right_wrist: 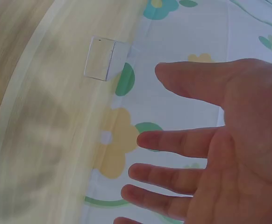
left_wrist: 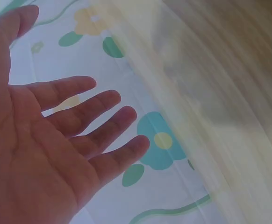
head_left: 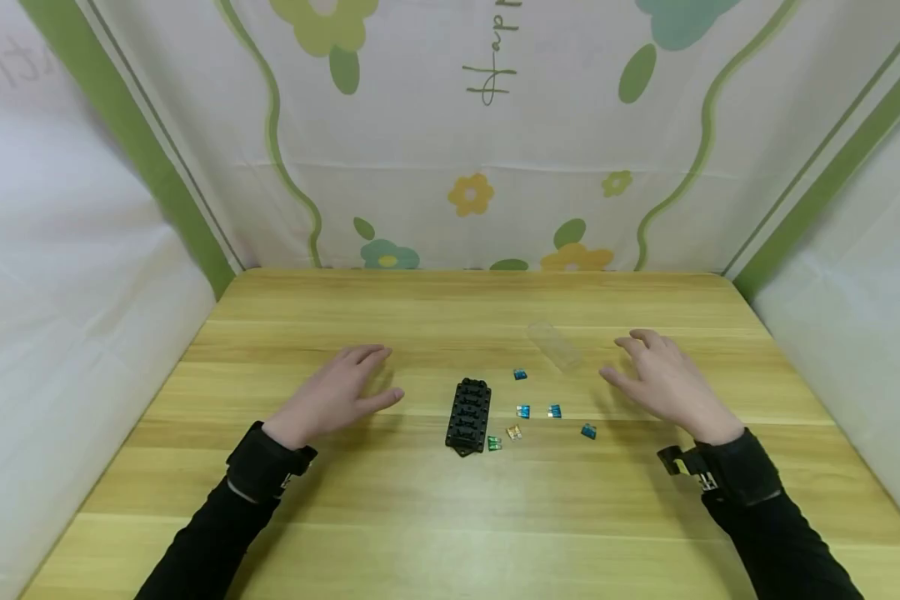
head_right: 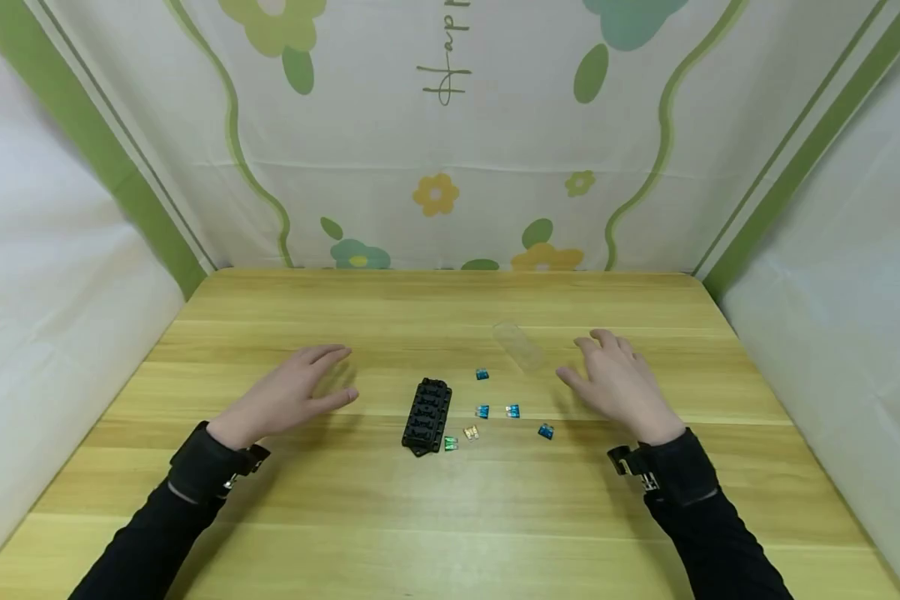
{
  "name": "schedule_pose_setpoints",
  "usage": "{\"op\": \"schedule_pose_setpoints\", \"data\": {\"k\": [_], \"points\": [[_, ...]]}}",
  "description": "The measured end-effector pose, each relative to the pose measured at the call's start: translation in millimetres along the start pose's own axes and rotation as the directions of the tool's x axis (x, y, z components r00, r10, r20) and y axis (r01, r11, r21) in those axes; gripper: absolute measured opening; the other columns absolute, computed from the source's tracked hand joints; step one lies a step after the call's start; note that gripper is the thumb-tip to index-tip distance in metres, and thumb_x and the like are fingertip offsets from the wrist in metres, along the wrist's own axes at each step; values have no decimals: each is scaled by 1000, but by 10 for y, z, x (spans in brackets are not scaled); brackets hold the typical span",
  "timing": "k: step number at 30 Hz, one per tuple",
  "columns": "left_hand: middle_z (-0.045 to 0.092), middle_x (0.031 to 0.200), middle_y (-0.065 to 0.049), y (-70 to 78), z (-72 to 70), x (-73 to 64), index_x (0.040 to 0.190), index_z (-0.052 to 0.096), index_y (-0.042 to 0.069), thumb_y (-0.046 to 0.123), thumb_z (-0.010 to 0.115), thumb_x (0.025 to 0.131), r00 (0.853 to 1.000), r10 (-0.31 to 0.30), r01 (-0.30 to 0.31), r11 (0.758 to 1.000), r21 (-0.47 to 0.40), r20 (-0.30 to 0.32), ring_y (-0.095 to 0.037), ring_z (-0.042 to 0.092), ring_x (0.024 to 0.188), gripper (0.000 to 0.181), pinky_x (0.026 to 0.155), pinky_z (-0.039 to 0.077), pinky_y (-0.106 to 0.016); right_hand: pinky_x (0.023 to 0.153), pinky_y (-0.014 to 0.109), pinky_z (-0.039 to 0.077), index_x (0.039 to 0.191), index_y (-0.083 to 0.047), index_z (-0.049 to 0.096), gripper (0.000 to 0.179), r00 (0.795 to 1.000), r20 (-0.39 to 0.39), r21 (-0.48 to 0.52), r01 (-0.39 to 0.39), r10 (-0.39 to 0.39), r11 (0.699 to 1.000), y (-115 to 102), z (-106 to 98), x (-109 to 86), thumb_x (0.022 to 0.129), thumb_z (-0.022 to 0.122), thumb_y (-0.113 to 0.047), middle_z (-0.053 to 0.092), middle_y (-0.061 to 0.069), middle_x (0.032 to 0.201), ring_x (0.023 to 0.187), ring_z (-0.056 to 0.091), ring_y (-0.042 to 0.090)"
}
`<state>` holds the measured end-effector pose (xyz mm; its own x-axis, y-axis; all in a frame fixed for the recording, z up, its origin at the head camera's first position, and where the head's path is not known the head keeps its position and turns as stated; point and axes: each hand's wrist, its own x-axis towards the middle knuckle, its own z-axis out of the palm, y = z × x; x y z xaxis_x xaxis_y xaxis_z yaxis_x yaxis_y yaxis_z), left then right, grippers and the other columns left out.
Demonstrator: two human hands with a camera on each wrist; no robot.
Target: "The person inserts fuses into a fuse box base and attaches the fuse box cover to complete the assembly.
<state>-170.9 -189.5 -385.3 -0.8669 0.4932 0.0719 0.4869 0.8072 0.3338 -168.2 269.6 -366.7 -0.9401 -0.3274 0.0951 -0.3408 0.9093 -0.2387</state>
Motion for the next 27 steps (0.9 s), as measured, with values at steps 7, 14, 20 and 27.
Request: {"op": "schedule_pose_setpoints", "data": {"k": [7, 14, 20, 27], "points": [[37, 152, -15, 86, 59, 87, 152, 38, 7, 69, 58, 87, 997, 32, -29, 998, -47, 70, -34, 32, 138, 92, 108, 29, -51, 96, 64, 34, 129, 12, 55, 55, 999, -16, 34, 30, -29, 999, 18, 15, 34, 100, 59, -34, 46, 37, 132, 119, 43, 53], [34, 154, -15, 195, 178, 230, 154, 32, 8, 70, 69, 77, 987, 102, -91, 991, -94, 123, -31, 31, 139, 105, 109, 29, -49, 93, 61, 39, 124, 12, 60, 49, 999, -30, 54, 43, -41, 998, 18, 9, 54, 100, 60, -30, 51, 35, 128, 116, 48, 50], [30, 155, -15, 299, 273, 338, 157, 25, 10, 70, 74, 71, 978, 133, -115, 986, -117, 158, -31, 30, 139, 117, 109, 29, -48, 90, 59, 43, 121, 9, 63, 46, 999, -17, 57, 38, -38, 998, -18, -1, 50, 100, 59, -31, 55, 32, 125, 114, 52, 47], [25, 158, -13, 398, 350, 398, 159, 17, 12, 72, 75, 68, 962, 144, -114, 984, -138, 231, -30, 26, 142, 123, 109, 28, -46, 88, 57, 45, 118, 8, 65, 41, 999, -12, 65, 47, -46, 997, -35, 29, 31, 100, 60, -28, 58, 29, 121, 111, 55, 44]]}}
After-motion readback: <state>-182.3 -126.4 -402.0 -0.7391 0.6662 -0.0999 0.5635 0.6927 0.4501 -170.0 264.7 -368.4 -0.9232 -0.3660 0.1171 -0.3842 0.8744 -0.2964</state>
